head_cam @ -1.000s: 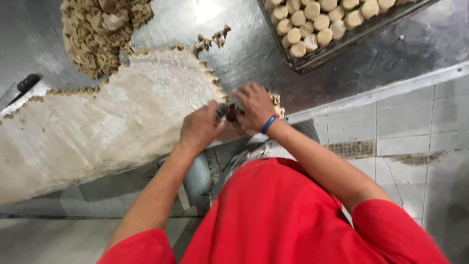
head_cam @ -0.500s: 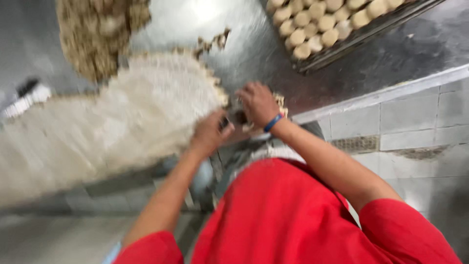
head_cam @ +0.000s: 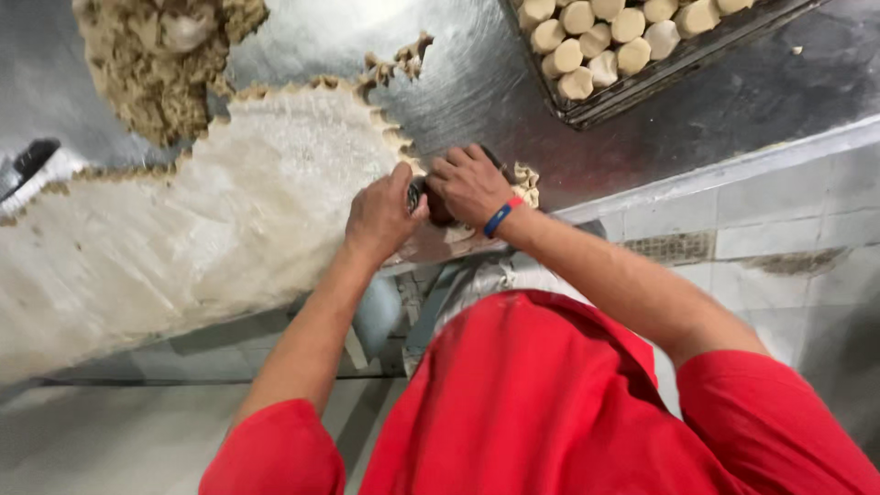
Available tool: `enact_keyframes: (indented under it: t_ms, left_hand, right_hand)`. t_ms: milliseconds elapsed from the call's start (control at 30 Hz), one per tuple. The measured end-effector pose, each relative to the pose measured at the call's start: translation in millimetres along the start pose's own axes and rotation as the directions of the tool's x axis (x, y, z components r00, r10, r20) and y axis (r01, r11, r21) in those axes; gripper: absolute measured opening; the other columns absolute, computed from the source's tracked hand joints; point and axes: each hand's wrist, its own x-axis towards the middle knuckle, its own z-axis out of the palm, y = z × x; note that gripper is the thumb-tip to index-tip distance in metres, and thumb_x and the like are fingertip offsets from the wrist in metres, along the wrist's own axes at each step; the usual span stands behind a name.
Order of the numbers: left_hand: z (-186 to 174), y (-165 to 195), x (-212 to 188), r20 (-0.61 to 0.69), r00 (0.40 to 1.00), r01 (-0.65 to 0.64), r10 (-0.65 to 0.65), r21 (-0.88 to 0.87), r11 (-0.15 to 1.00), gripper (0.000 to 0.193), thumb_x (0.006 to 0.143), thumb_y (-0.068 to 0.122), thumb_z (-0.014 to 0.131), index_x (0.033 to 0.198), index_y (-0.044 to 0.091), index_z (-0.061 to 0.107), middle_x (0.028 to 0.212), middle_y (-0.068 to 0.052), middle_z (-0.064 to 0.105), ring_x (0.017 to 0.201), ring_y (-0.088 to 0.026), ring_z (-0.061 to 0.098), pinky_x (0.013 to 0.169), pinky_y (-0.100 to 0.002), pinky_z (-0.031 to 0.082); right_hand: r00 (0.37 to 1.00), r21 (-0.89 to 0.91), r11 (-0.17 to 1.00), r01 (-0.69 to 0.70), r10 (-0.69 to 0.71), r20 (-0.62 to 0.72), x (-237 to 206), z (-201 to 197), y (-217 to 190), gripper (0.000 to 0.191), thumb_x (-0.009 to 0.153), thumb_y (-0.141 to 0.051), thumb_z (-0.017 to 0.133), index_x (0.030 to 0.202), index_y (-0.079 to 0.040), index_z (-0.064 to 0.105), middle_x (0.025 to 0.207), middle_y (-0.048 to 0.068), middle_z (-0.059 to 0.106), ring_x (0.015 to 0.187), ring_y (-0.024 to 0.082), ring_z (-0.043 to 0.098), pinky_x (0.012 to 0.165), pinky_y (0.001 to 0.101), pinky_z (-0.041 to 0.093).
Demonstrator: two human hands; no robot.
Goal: The person uses a circular cutter to punch out small rounds of dough from a flat sheet, placing each round onto a metal tray. The person repeatedly punches out shapes and moves the finished pieces to the tray.
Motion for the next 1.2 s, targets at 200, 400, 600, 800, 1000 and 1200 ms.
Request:
enact_keyframes:
  t_ms: [200,400,600,800,1000,1200]
  left_hand:
    - [28.4,-4.9,-16.0,-0.373,0.897,-0.346,0.239,-0.254,0.903,0.041,0.075,0.01,0.077,0.111,0.01,0.058,0.101,-0.016,0.065,0.094,-0.038,0.067,0.082,-0.043,0.056]
    - [-6.6,38.4,-7.1,-0.103,0.939,-0.015,-0.329,-0.966,0.259,0.047,0.091,0.018,0.081,0.132,0.006,0.06,0.095,-0.015,0.063,0.08,-0.026,0.057,0.071,-0.036,0.046]
    - [-72.9,161.8,28.0,-0.757,0.61,-0.546,0.233,-0.188,0.817,0.046,0.1,0.022,0.079,0.136,0.008,0.054,0.119,-0.016,0.07,0.107,-0.032,0.072,0.092,-0.038,0.058]
    - [-127.3,193.5,80.7,-0.764,0.589,-0.495,0.263,-0.083,0.865,0.046,0.102,0.023,0.071,0.137,0.006,0.047,0.122,-0.017,0.067,0.105,-0.033,0.071,0.093,-0.041,0.059]
    - [-118.4,191.4,103.8,-0.75,0.631,-0.387,-0.198,-0.525,0.758,0.048,0.114,0.036,0.06,0.147,0.009,0.039,0.125,-0.011,0.061,0.092,-0.012,0.062,0.081,-0.025,0.055]
    - [-77.6,174.8,104.2,-0.411,0.775,-0.099,-0.48,-0.829,0.55,0.047,0.107,0.032,0.059,0.142,0.005,0.043,0.113,-0.007,0.068,0.075,-0.002,0.052,0.065,-0.02,0.045]
  right_hand:
    - [0.985,0.043,0.986,0.158,-0.155,-0.072,-43.7,-35.5,10.7,0.027,0.084,-0.018,0.069,0.111,-0.013,0.072,0.124,0.009,0.065,0.122,0.031,0.059,0.104,0.0481,0.043]
    - [0.968,0.958,0.228,-0.174,0.22,0.124,-51.9,-64.8,34.2,0.048,0.102,-0.014,0.067,0.148,-0.003,0.062,0.135,0.019,0.064,0.123,0.029,0.062,0.106,0.0449,0.051]
    - [0.985,0.621,-0.775,-0.118,-0.01,0.175,-25.6,-122.4,62.0,0.064,0.095,-0.035,0.068,0.148,-0.006,0.046,0.137,0.02,0.062,0.121,0.031,0.068,0.101,0.0454,0.057]
    - [0.994,0.388,-0.919,0.073,0.099,0.048,17.3,-139.7,123.1,0.044,0.114,-0.033,0.054,0.141,0.0,0.046,0.128,0.024,0.068,0.117,0.033,0.07,0.096,0.0397,0.058]
    - [0.971,0.907,-0.417,0.051,0.235,0.054,50.0,-216.8,261.6,0.031,0.11,-0.023,0.065,0.122,0.006,0.06,0.109,0.021,0.073,0.107,0.032,0.074,0.098,0.0455,0.062]
    - [0.99,0.902,0.427,-0.059,0.143,-0.003,118.4,-307.3,369.5,0.02,0.101,-0.011,0.077,0.119,-0.002,0.073,0.112,0.012,0.074,0.101,0.022,0.075,0.092,0.0365,0.063]
